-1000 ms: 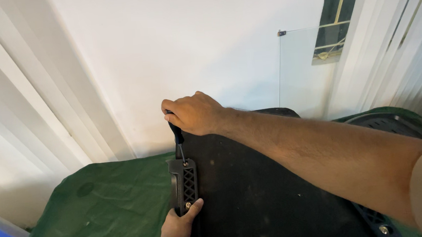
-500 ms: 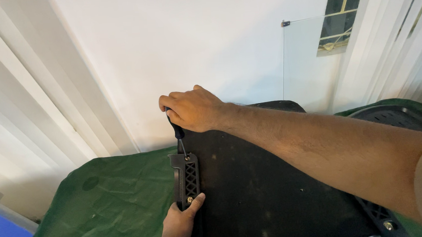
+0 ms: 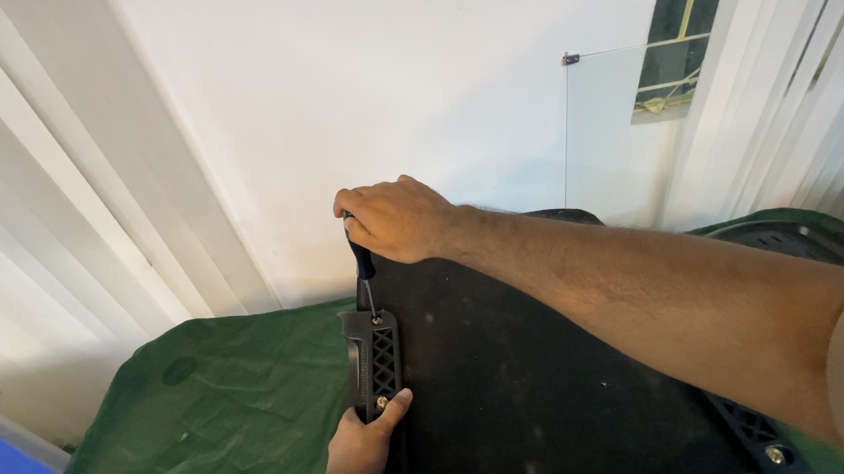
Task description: The person uses a screwdriver to tighten screws into a black plastic chair frame placed on a green cloth. They repeatedly insert and tighten screws along the side of the frame, with several loose screws visible nearby.
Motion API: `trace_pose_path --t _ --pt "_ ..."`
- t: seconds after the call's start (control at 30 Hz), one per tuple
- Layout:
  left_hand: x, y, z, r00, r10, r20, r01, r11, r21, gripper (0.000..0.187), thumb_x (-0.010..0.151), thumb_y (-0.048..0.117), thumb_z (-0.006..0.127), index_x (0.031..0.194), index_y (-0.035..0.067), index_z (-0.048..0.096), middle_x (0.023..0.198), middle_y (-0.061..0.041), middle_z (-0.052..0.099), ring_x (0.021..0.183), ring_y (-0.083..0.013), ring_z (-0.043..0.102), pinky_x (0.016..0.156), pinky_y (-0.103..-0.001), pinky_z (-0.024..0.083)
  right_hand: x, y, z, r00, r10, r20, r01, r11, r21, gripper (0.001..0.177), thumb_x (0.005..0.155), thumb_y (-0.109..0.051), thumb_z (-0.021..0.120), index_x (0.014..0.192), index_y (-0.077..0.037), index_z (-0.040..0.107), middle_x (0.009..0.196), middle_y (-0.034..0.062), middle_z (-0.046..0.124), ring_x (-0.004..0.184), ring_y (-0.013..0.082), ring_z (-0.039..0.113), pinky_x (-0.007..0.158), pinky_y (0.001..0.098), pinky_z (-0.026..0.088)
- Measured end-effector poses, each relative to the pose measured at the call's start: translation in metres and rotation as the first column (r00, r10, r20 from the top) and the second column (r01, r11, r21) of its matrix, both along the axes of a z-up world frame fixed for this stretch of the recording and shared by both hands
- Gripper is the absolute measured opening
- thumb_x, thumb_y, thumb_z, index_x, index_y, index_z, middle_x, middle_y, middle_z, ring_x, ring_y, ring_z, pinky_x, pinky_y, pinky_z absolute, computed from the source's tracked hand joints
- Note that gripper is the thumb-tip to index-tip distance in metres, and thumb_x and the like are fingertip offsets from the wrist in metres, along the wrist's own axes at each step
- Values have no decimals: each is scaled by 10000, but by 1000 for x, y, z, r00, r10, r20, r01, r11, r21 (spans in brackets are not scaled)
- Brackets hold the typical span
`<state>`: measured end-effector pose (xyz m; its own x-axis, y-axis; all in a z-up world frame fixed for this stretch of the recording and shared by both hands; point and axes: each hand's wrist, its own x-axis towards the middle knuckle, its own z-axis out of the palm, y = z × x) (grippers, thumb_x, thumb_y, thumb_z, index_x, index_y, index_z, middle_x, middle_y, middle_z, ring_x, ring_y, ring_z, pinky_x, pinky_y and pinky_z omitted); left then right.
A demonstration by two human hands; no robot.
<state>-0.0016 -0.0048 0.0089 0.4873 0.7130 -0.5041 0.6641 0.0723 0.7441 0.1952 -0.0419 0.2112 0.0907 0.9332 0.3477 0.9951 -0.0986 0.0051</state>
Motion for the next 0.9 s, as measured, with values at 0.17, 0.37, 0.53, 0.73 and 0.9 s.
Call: trace_pose_path --t 0.17,0.37,0.53,0.73,0.9 --pt "-1 -1 1 1000 3 -14 -2 1000 10 802 805 660 722 1273 16 627 1140 -166 719 1093 -289 717 1000 -460 564 -7 0 3 991 -102 -83 90 987 -136 308 1096 -365 327 1191 -152 527 931 54 707 806 182 703 727 412 581" --pt "0 -2 3 1000 3 1 -3 1000 0 793 801 648 719 1276 19 629 1168 -172 722 1115 -298 719 1013 -464 563 1 -2 -5 998 49 47 -53 994 100 248 1066 -278 372 1118 -139 571 983 62 648 815 196 649 695 413 543" --pt "1 0 1 1000 3 -4 -3 1000 0 808 806 648 729 1296 18 605 1187 -176 708 1131 -304 709 1023 -472 553 2 -1 -4 1000 0 -31 1 1000 20 269 1056 -296 353 1129 -146 563 965 39 653 799 198 656 817 501 477" --pt "1 1 -2 1000 0 15 0 1000 7 813 792 643 731 1274 -5 638 1156 -188 741 1100 -306 738 1004 -465 582 -2 -5 3 996 -47 -81 43 998 -55 364 1099 -404 325 1112 -145 581 921 21 686 819 180 664 887 501 458" --pt "0 0 1 1000 8 -9 -8 1000 7 805 811 629 739 1316 18 597 1177 -163 705 1129 -308 698 1024 -476 542 2 1 -3 1000 25 6 -25 999 30 295 1050 -290 347 1132 -148 592 949 45 659 856 200 653 797 503 484"
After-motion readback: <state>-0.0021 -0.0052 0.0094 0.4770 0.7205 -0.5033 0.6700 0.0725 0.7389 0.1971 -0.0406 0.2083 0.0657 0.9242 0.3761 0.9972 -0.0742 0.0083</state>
